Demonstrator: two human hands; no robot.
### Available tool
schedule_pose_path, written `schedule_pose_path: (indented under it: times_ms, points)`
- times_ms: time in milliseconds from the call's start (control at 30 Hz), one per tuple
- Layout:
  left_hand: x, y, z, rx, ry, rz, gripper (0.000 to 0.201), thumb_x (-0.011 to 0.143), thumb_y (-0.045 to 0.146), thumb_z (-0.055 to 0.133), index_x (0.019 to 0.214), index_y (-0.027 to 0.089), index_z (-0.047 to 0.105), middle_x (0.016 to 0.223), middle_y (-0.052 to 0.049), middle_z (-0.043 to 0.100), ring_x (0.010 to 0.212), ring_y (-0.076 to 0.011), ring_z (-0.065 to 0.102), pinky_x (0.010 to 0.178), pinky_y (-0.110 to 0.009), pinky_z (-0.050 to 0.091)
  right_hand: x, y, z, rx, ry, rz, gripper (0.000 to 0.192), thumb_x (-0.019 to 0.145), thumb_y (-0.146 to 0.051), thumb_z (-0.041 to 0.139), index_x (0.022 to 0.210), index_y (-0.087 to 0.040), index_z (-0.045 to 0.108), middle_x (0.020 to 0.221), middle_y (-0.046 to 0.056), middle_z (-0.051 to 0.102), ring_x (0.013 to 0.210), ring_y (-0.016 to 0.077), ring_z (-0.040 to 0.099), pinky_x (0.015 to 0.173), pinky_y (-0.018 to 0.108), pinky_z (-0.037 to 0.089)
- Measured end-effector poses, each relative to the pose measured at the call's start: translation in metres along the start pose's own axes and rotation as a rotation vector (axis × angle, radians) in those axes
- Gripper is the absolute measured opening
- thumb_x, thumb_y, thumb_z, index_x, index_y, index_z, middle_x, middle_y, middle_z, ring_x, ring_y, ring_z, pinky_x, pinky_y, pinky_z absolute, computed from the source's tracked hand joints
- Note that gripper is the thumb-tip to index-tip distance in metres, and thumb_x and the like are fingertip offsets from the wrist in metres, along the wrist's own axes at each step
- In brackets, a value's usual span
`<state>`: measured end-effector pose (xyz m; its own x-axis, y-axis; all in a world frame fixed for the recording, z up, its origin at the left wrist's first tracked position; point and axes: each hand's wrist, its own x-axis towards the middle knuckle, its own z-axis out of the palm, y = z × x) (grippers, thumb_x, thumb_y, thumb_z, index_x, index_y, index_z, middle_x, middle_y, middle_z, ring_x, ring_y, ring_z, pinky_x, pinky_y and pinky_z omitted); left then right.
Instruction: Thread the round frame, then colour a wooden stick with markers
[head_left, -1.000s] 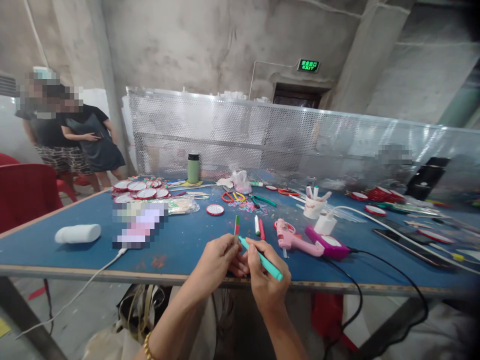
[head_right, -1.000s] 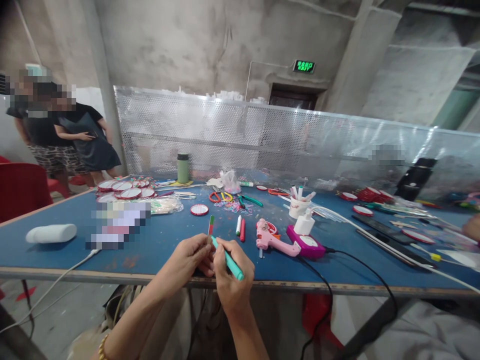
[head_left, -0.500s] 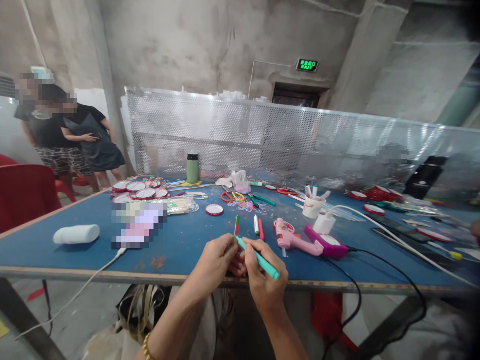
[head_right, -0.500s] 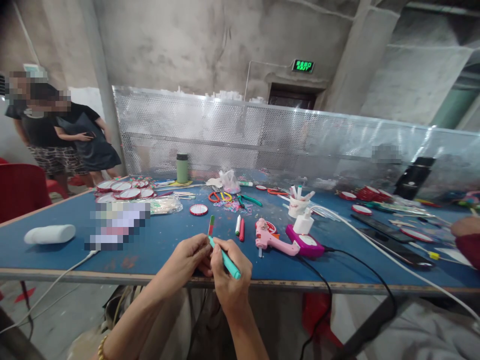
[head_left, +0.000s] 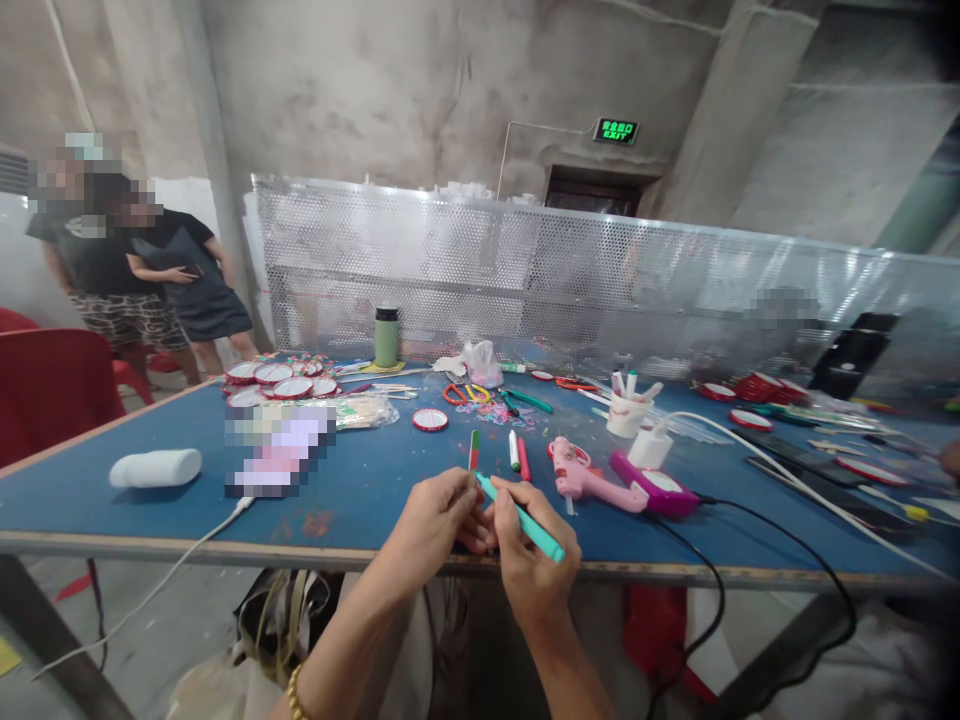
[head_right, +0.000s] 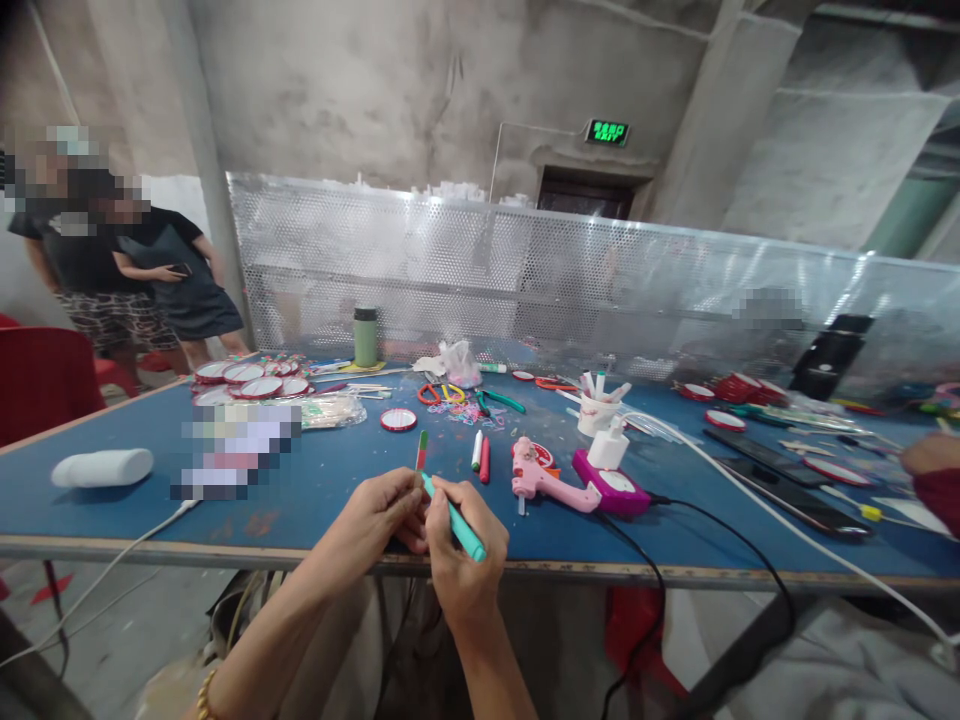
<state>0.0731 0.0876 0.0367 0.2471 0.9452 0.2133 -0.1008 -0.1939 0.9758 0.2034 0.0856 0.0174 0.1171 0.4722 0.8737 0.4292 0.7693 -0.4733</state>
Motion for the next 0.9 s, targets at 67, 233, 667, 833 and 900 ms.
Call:
schedule_pose_path:
  times_ms: [67, 233, 667, 833, 900]
  points:
    - [0.0005, 0.0, 0.0, 0.009, 0.009, -0.002, 0.034, 0.085, 0.049, 0.057, 0.073, 0.019, 0.048, 0.062, 0.001, 0.062, 0.053, -0.0142, 0.064, 0.057, -0.028, 0.057, 0.0009, -0.0011, -0.0001, 0.008, -0.011, -0.018, 0.016, 0.093, -0.017, 0.054, 0.092, -0.017, 0.07, 0.072, 0.001, 0.071, 0.062, 0.0141, 0.068, 0.062, 0.024, 0.054]
    - [0.0014, 0.0005, -0.0005, 0.04, 0.024, -0.004, 0.032, 0.085, 0.046, 0.057, 0.071, 0.019, 0.047, 0.062, 0.002, 0.06, 0.054, -0.0148, 0.064, 0.058, -0.03, 0.057, 0.0019, -0.0026, 0.001, 0.047, -0.027, -0.022, 0.016, 0.093, -0.017, 0.055, 0.092, -0.017, 0.07, 0.073, 0.002, 0.071, 0.062, 0.0141, 0.068, 0.061, 0.023, 0.054]
    - [0.0001, 0.0019, 0.0001, 0.048, 0.032, 0.003, 0.032, 0.083, 0.046, 0.058, 0.069, 0.02, 0.045, 0.058, 0.004, 0.058, 0.051, -0.0148, 0.063, 0.054, -0.027, 0.056, 0.0038, -0.0014, 0.0026, 0.025, -0.041, -0.037, 0.015, 0.093, -0.015, 0.055, 0.091, -0.017, 0.07, 0.073, 0.001, 0.07, 0.062, 0.0135, 0.067, 0.063, 0.023, 0.053]
    - [-0.0004, 0.0032, 0.0001, 0.055, 0.028, -0.001, 0.034, 0.083, 0.049, 0.058, 0.07, 0.019, 0.047, 0.059, 0.002, 0.06, 0.051, -0.0151, 0.065, 0.053, -0.026, 0.056, 0.0026, -0.0013, 0.0024, -0.007, -0.011, -0.047, 0.016, 0.094, -0.016, 0.054, 0.09, -0.017, 0.069, 0.077, 0.002, 0.072, 0.067, 0.0138, 0.069, 0.066, 0.022, 0.054]
    - [-0.0004, 0.0036, 0.0001, 0.033, 0.006, -0.004, 0.035, 0.084, 0.051, 0.057, 0.074, 0.019, 0.049, 0.061, 0.001, 0.062, 0.053, -0.0154, 0.066, 0.055, -0.027, 0.057, 0.0015, -0.0006, 0.0016, -0.025, 0.018, -0.029, 0.016, 0.094, -0.017, 0.054, 0.089, -0.017, 0.069, 0.077, 0.002, 0.072, 0.066, 0.014, 0.069, 0.066, 0.022, 0.054]
